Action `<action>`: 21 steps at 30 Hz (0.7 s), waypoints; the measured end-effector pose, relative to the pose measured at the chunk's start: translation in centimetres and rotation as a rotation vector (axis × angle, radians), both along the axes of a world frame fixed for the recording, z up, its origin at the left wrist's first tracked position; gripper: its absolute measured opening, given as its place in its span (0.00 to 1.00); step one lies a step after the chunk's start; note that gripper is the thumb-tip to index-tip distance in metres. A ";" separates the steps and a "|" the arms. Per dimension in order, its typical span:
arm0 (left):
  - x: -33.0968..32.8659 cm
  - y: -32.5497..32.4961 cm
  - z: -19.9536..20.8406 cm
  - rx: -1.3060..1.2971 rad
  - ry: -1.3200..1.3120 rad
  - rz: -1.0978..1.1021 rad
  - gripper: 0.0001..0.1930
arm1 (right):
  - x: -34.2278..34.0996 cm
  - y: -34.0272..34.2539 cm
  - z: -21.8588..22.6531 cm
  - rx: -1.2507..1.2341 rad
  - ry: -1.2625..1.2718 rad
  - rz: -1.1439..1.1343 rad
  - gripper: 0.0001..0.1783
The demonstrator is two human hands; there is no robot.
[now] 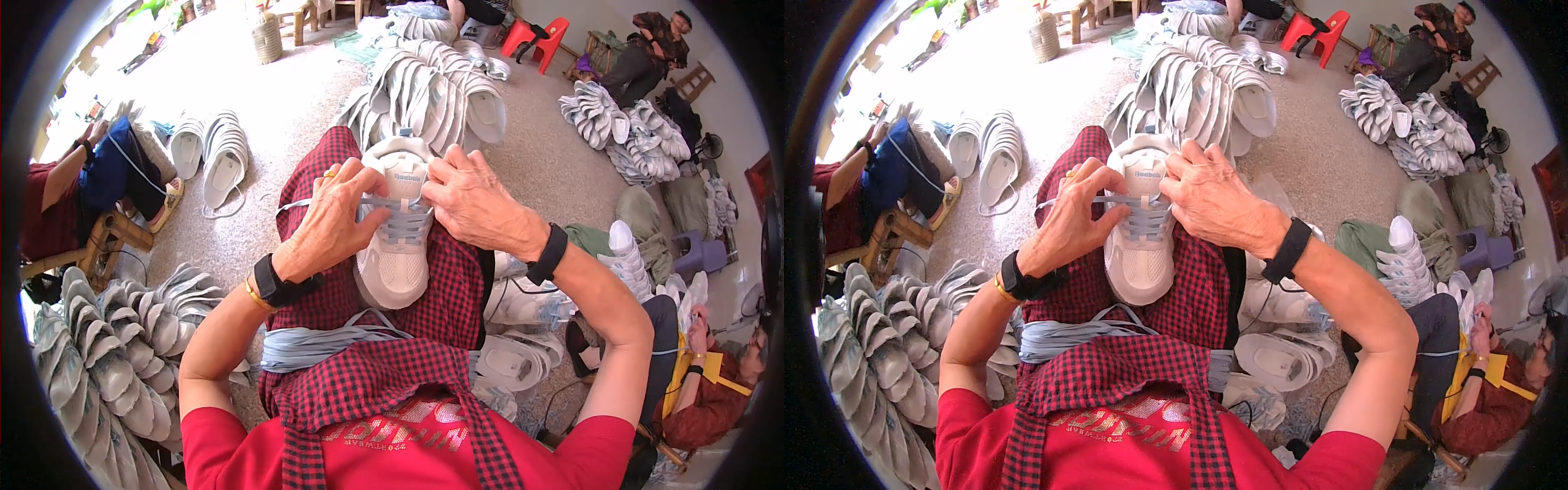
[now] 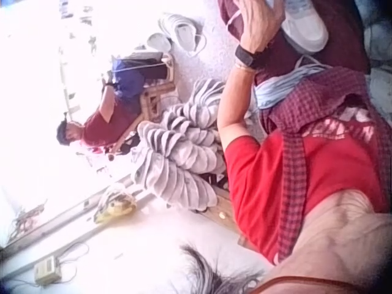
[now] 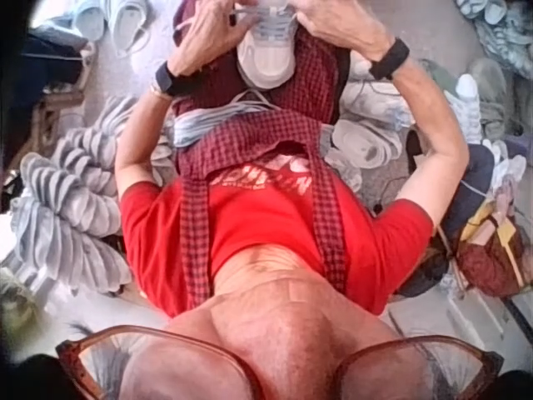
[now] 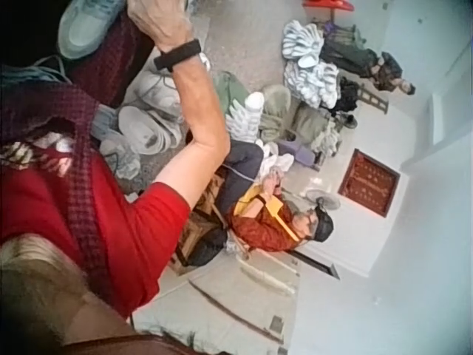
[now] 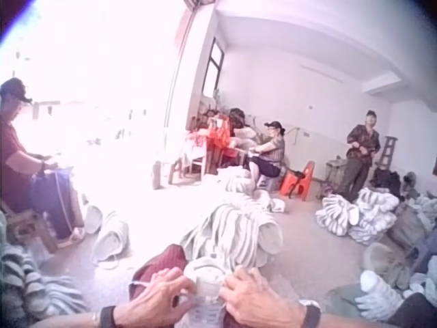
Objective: The recorder is lacing pairs of white shoes in a shoe manufacturing workshop.
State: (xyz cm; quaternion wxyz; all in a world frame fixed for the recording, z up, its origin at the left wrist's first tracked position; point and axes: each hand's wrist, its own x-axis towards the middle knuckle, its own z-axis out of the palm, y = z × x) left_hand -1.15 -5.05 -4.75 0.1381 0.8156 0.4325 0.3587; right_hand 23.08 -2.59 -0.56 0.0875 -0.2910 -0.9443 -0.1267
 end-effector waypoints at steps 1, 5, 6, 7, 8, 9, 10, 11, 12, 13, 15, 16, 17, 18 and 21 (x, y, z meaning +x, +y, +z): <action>0.0 -0.1 -0.1 0.005 0.010 0.007 0.14 | 0.0 0.0 -0.1 -0.001 -0.005 0.001 0.06; 0.3 -0.2 -0.4 0.040 0.001 0.010 0.14 | 0.2 0.2 -0.8 -0.230 0.051 -0.093 0.06; 0.4 -0.4 -0.5 0.054 -0.001 0.013 0.14 | 0.0 0.3 -0.9 -0.239 0.019 -0.121 0.07; 0.4 -0.5 -0.5 0.069 -0.002 0.017 0.14 | 0.0 0.4 -0.9 -0.233 0.016 -0.123 0.07; 0.6 -0.5 -0.4 0.076 -0.006 0.016 0.14 | -0.1 0.6 -0.9 -0.289 0.013 -0.153 0.07; 0.6 -0.7 -0.4 0.084 -0.015 0.008 0.13 | -0.3 0.7 -0.7 -0.347 0.007 -0.177 0.07; 0.5 -0.7 -0.4 0.091 -0.025 0.001 0.13 | -0.5 0.7 -0.5 -0.342 0.003 -0.172 0.07; 0.4 -0.6 -0.6 0.082 -0.044 -0.006 0.13 | -0.7 0.6 -0.4 -0.407 0.063 -0.191 0.07; 0.4 -0.7 -0.6 0.087 -0.051 -0.003 0.13 | -0.7 0.4 -0.1 -0.469 0.120 -0.212 0.08; 0.3 -0.7 -0.7 0.087 -0.053 0.001 0.13 | -0.5 0.4 -0.1 -0.464 0.113 -0.210 0.08; 0.4 -0.9 -0.5 0.092 -0.061 0.014 0.13 | 0.4 0.8 -0.4 -0.628 0.221 -0.183 0.10; 0.6 -0.9 -0.4 0.107 -0.046 0.019 0.13 | 0.9 1.1 -0.6 -0.623 0.213 -0.178 0.10; 0.8 -1.0 -0.3 0.122 -0.031 0.025 0.12 | 1.3 1.4 -0.7 -0.642 0.240 -0.097 0.11; 1.0 -1.0 -0.1 0.125 -0.033 0.028 0.12 | 1.5 1.5 -0.7 -0.662 0.270 -0.018 0.11; 1.9 -0.7 0.9 0.239 0.026 -0.117 0.10 | 1.9 1.8 -0.5 -0.773 0.333 0.060 0.11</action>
